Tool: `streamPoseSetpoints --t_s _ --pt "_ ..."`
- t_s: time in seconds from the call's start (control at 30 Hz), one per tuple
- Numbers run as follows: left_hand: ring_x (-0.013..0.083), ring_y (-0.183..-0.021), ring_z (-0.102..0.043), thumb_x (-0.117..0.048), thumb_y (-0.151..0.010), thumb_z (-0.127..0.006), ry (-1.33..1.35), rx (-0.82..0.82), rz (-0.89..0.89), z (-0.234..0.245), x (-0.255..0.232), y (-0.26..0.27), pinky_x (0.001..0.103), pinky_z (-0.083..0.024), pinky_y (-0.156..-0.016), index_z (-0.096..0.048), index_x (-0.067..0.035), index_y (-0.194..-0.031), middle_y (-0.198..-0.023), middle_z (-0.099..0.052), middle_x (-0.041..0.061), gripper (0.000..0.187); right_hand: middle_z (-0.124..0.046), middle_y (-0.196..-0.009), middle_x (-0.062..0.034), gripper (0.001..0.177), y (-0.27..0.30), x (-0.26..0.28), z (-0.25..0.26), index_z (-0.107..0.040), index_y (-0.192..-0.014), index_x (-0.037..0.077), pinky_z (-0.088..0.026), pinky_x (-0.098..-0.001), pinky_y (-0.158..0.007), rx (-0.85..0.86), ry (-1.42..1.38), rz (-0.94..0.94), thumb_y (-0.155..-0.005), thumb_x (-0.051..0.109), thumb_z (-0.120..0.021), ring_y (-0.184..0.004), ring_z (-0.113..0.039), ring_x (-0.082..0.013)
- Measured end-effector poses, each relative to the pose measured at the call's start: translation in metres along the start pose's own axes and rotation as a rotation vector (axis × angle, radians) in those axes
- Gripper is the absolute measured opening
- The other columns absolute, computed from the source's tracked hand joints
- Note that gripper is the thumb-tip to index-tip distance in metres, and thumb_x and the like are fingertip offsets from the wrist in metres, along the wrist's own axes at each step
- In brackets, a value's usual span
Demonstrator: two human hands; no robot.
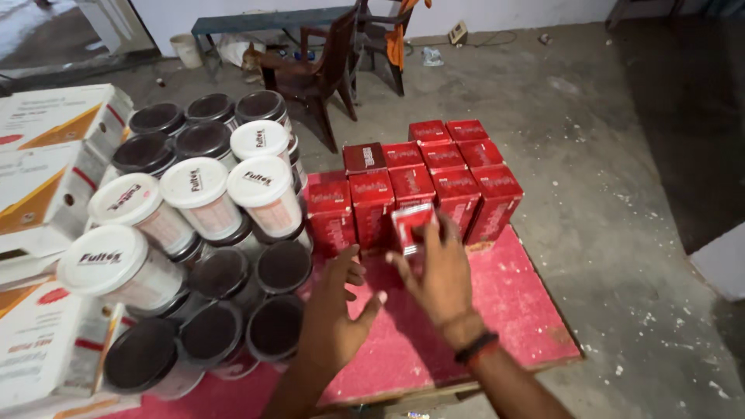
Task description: The person picks up red medicine boxes from a table and places them onto shelves in a storage area, arranging them side-by-side. The person repeats this process, moving multiple boxes from the table to various shelf compartments by hand.
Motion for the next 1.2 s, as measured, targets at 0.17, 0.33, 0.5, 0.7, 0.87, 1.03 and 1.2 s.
streamPoseSetpoints --t_s 0.17,0.33,0.5,0.7,0.87,1.03,1.2 --pt "0.0401 -0.122 -0.056 -0.026 -0.056 -0.092 -0.302 -0.057 -0.379 -0.036 0.016 -0.018 0.043 -0.053 -0.093 -0.027 0.005 -0.155 -0.14 -0.047 0.027 0.123 -0.058 -0.123 -0.0196 0.07 0.023 0.005 0.021 -0.065 -0.114 0.007 -0.057 -0.0435 -0.072 0.034 -0.063 -0.092 -0.058 0.04 -0.092 -0.096 -0.066 -0.0344" --pt "0.0304 -0.105 -0.068 -0.026 -0.065 -0.092 -0.047 0.019 -0.247 -0.057 0.043 -0.049 0.038 -0.057 -0.085 -0.044 -0.004 -0.147 -0.13 -0.063 0.019 0.097 -0.073 -0.087 -0.0094 0.038 -0.004 -0.04 0.031 -0.06 -0.119 0.007 -0.056 -0.0331 -0.062 -0.003 -0.343 -0.215 -0.091 0.032 -0.07 -0.073 -0.071 -0.0195" --pt "0.0192 -0.093 -0.081 -0.016 -0.091 -0.075 0.216 0.116 -0.163 -0.065 0.078 -0.048 0.031 -0.065 -0.084 -0.056 -0.011 -0.147 -0.107 -0.079 0.008 0.06 -0.069 -0.092 -0.0127 0.045 -0.006 -0.053 0.017 -0.062 -0.123 0.002 -0.055 -0.0336 -0.063 -0.106 -0.244 -0.211 -0.101 0.042 -0.064 -0.076 -0.068 -0.0203" --pt "0.0282 -0.088 -0.073 -0.06 -0.094 -0.051 0.615 0.465 1.02 -0.085 0.125 -0.041 0.045 -0.062 -0.072 -0.054 -0.019 -0.144 -0.119 -0.072 0.007 0.064 -0.067 -0.11 -0.0118 0.081 0.018 -0.066 0.003 -0.066 -0.122 0.009 -0.064 -0.044 -0.059 0.476 -0.637 -1.038 -0.09 0.074 -0.028 -0.082 -0.075 -0.0285" --pt "0.0234 -0.115 -0.069 -0.052 -0.083 -0.066 0.254 0.757 0.646 -0.121 0.101 -0.028 0.041 -0.052 -0.097 -0.066 -0.014 -0.134 -0.125 -0.074 0.009 0.063 -0.061 -0.115 -0.0117 0.081 0.052 -0.058 -0.011 -0.062 -0.123 0.012 -0.064 -0.053 -0.075 0.728 -0.931 -1.411 -0.09 0.079 -0.032 -0.09 -0.075 -0.0463" --pt "0.0281 -0.114 -0.064 -0.027 -0.063 -0.088 0.093 0.5 0.361 -0.103 0.035 -0.042 0.04 -0.053 -0.096 -0.044 -0.012 -0.138 -0.124 -0.064 0.012 0.088 -0.07 -0.107 -0.0125 0.068 0.062 -0.057 0.022 -0.066 -0.11 0.005 -0.063 -0.0449 -0.072 0.35 -0.902 -1.037 -0.093 0.065 -0.04 -0.094 -0.075 -0.0338" --pt "0.0298 -0.11 -0.068 -0.006 -0.049 -0.095 0.308 0.224 0.085 -0.078 0.001 -0.071 0.039 -0.054 -0.094 -0.052 -0.006 -0.121 -0.116 -0.067 0.013 0.083 -0.075 -0.117 -0.0096 0.048 0.021 -0.064 0.054 -0.062 -0.103 0.003 -0.062 -0.0418 -0.071 -0.014 -0.975 -0.76 -0.098 0.048 -0.046 -0.101 -0.076 -0.0283"
Point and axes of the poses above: each hand's wrist, its own y-axis away from the middle knuckle, its own z-axis out of the back of the hand, x = y × z, the point moved 2 cm from there along -y, towards the middle knuckle
